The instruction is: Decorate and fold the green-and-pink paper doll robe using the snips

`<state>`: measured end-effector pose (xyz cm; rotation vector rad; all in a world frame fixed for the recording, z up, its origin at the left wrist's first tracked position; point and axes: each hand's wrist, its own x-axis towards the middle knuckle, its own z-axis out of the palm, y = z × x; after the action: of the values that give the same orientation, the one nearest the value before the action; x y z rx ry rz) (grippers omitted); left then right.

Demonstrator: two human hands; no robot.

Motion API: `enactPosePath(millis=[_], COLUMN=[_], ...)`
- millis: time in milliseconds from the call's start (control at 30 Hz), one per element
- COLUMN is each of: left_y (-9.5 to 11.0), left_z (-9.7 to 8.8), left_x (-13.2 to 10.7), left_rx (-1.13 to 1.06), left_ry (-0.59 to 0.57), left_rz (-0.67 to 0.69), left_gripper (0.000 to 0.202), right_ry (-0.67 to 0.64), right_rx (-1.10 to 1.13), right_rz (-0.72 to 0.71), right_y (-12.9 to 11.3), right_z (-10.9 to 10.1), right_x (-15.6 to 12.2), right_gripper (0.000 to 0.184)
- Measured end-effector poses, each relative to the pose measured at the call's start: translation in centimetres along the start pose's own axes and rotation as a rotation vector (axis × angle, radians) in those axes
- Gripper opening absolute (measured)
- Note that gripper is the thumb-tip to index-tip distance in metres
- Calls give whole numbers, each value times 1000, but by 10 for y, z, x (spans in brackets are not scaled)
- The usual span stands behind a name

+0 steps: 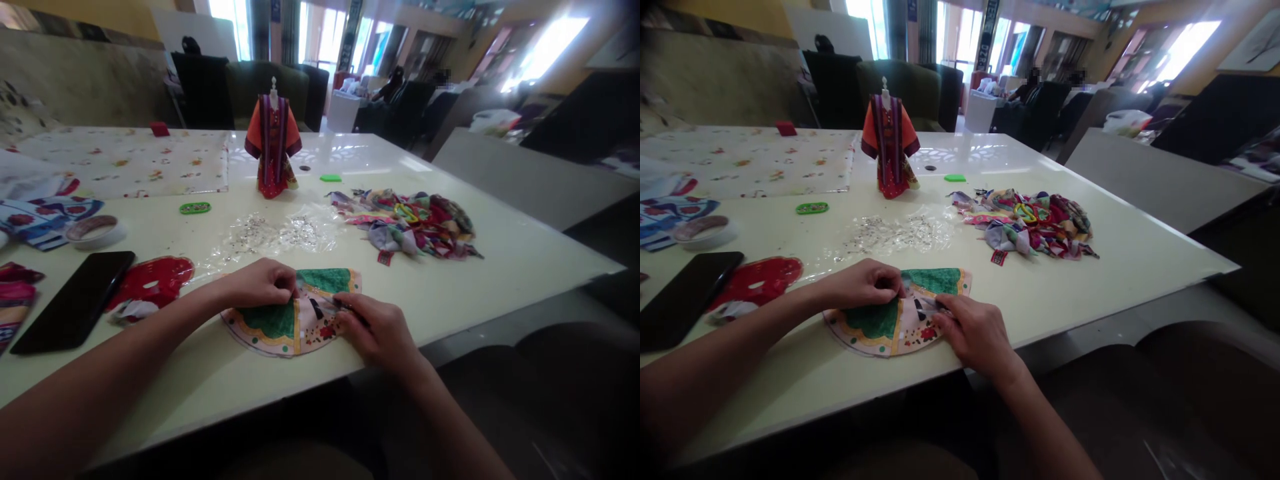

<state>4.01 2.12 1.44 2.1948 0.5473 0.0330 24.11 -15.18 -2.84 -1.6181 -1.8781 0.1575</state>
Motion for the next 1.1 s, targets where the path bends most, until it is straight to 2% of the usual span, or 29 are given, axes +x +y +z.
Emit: enactPosePath(millis=[167, 267, 367, 467, 567, 767, 1100], left_y=[-4, -6, -5, -1, 2, 2, 3], left_z=[-9, -11, -10, -7, -5, 0, 6], left_x=[-3, -2, -1, -1, -2, 0, 1], left_rx=[-11, -43, -149, -399, -640, -886, -907], left_ry=[-98, -119, -45, 102, 161, 165, 136], left_rz=[7, 1, 4, -61, -141, -192, -214], left_gripper=[12, 13, 11, 14, 17, 12, 11], right_ry=[11, 28, 45, 65, 65, 139, 180], right_rx=[203, 240, 183, 102, 62, 62, -28], right_rz=[124, 160, 129, 54, -21, -77, -99], right_y=[-1, -3, -6, -11, -15, -8, -4], right_z=[-7, -13, -16, -14, -8, 6, 7], right_x=[5, 12, 22, 34, 46, 52, 47], right_gripper=[26, 22, 20, 19, 18, 17, 18])
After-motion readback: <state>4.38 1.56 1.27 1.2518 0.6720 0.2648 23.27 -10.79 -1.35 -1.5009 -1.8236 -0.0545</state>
